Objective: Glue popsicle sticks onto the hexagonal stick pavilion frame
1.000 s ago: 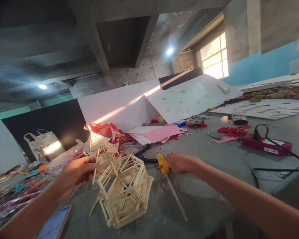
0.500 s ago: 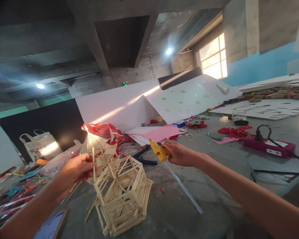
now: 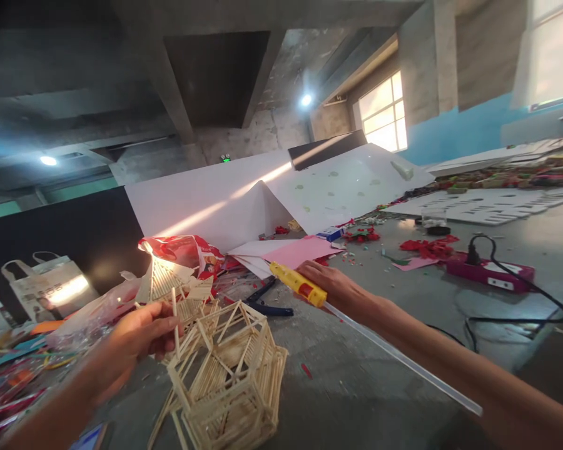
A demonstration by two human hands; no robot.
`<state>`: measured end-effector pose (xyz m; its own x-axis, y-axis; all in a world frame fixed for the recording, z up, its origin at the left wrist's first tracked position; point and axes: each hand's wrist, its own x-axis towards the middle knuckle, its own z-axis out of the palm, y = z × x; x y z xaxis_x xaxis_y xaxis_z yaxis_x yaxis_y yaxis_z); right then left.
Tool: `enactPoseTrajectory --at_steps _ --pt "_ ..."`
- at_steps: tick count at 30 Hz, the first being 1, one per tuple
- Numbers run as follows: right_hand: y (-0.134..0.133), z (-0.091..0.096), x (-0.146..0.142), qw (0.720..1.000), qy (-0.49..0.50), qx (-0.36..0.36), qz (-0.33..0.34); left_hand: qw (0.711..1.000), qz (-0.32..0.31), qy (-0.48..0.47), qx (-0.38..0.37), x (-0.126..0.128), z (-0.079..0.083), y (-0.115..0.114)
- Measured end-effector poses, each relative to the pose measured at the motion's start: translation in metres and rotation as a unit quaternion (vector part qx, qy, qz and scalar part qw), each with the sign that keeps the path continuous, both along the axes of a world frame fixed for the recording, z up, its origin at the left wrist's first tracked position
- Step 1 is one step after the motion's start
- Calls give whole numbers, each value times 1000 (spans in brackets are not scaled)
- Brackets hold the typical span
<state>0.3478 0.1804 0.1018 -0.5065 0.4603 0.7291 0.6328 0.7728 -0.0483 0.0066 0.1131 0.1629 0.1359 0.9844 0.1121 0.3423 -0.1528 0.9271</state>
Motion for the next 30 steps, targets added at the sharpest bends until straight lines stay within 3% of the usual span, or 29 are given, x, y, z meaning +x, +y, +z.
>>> enactPoseTrajectory --at_steps 6,10,17,25,30 --pt "-14 6 -24 998 26 7 52 998 -43 -39 -11 14 -11 14" --pt "-19 0 -32 995 30 19 98 998 -51 -35 -10 22 -17 18" --pt "-13 -23 -21 994 39 75 69 996 -64 49 35 36 -25 14" --pt "-32 -24 -21 996 26 42 71 992 -28 104 65 62 -15 10" --pt "-39 -22 -23 996 10 37 79 992 -28 91 81 72 -8 7"
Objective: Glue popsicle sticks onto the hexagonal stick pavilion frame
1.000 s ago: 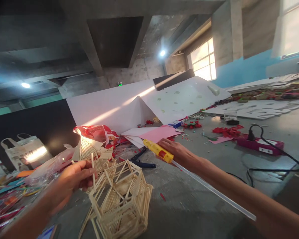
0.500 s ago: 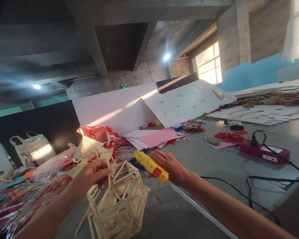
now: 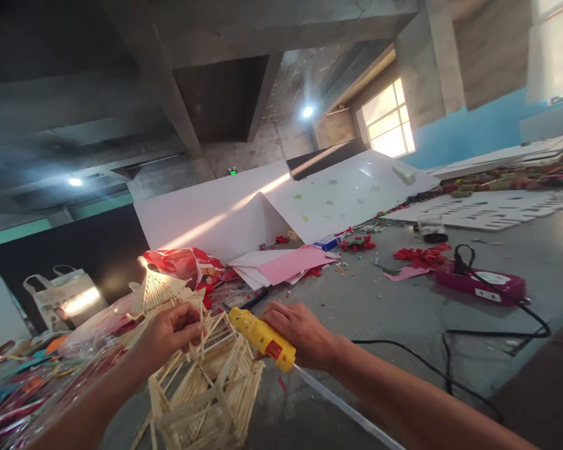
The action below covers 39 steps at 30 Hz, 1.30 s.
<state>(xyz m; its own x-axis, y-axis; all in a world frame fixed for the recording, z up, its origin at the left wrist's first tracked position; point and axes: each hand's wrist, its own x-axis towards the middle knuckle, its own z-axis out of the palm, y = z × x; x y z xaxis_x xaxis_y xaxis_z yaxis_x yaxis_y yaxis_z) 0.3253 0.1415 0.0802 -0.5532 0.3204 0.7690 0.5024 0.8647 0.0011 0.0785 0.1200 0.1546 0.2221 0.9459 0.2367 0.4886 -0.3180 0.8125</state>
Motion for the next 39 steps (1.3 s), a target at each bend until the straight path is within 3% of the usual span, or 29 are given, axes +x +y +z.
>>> enactPoseTrajectory --at_steps 10,18,23,28,32,39 --pt "0 -4 -2 999 -34 -18 10 969 16 -211 -126 -4 8 -2" --pt "-10 0 -4 998 -49 -13 35 941 36 -311 -127 -3 7 -4" --pt "-8 -3 -5 997 -62 10 41 937 50 -326 -117 -2 2 -3" --pt "-7 -4 -4 997 -66 23 41 939 25 -324 -110 1 -2 0" --pt "-8 -3 -3 997 -67 21 40 943 48 -310 -110 3 0 -3" --pt "-4 -3 -1 999 -28 1 32 977 95 -190 -27 -6 7 -14"
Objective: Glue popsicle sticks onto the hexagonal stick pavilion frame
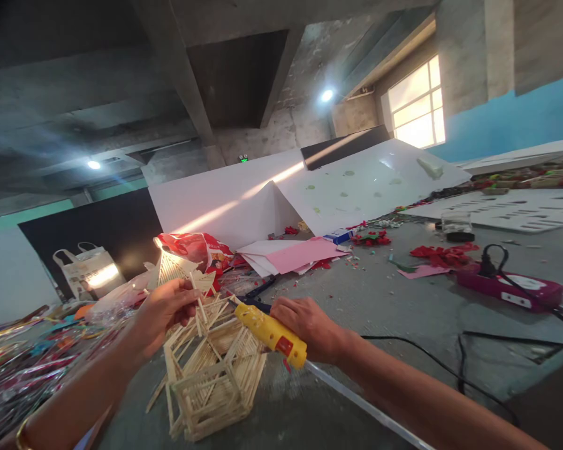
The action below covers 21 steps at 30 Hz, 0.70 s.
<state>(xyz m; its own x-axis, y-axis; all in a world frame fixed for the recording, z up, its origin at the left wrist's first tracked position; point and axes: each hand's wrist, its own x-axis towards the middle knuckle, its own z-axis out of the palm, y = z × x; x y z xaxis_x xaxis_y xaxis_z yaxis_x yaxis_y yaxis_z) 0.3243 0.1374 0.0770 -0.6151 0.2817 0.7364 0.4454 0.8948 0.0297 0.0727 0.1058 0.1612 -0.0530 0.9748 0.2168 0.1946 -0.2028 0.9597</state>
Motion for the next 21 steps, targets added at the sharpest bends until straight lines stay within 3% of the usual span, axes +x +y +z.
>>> enactPoseTrajectory --at_steps 3,9,12,14,16,18,21 --pt "6 -4 1 1000 -1 -1 -11 998 28 49 24 -8 -1 -4" --pt "13 -7 1 1000 1 9 -26 997 -62 37 -15 -16 -8 -10" --pt "15 -7 2 999 11 10 -31 993 -69 95 8 -17 -16 -15" --pt "17 -8 3 999 14 15 -30 977 -40 196 67 -16 -23 -18" --pt "21 -10 4 999 17 21 -29 943 -24 296 152 -15 -28 -20" --pt "23 -12 5 999 16 23 -32 910 -45 354 211 -14 -31 -21" --pt "23 -12 5 999 13 21 -36 893 -94 389 206 -15 -28 -17"
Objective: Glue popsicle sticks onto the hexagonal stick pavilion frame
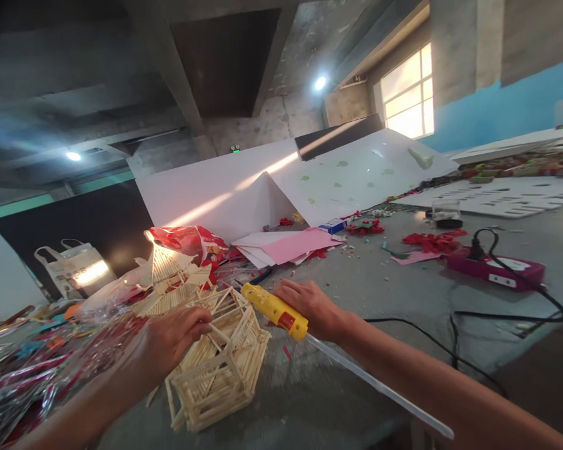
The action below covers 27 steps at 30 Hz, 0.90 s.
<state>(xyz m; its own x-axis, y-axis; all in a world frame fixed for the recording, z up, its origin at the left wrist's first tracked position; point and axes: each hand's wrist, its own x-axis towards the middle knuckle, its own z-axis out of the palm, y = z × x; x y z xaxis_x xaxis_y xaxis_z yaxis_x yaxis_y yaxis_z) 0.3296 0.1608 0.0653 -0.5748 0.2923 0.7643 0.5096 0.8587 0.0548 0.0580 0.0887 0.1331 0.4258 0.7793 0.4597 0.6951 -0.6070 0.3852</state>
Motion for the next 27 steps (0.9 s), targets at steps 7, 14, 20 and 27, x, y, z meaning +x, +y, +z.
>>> enactPoseTrajectory --at_steps 7,14,20,27 --pt "-6 6 -2 1000 12 0 -15 981 -110 158 -1 -9 3 19" --pt "3 1 -3 998 28 1 -56 978 -119 151 79 -12 -4 27" --pt "6 -1 -4 998 20 -11 -59 961 -148 233 6 -15 11 31" --pt "8 -5 -4 996 -3 -23 -90 945 -184 270 7 -16 9 43"
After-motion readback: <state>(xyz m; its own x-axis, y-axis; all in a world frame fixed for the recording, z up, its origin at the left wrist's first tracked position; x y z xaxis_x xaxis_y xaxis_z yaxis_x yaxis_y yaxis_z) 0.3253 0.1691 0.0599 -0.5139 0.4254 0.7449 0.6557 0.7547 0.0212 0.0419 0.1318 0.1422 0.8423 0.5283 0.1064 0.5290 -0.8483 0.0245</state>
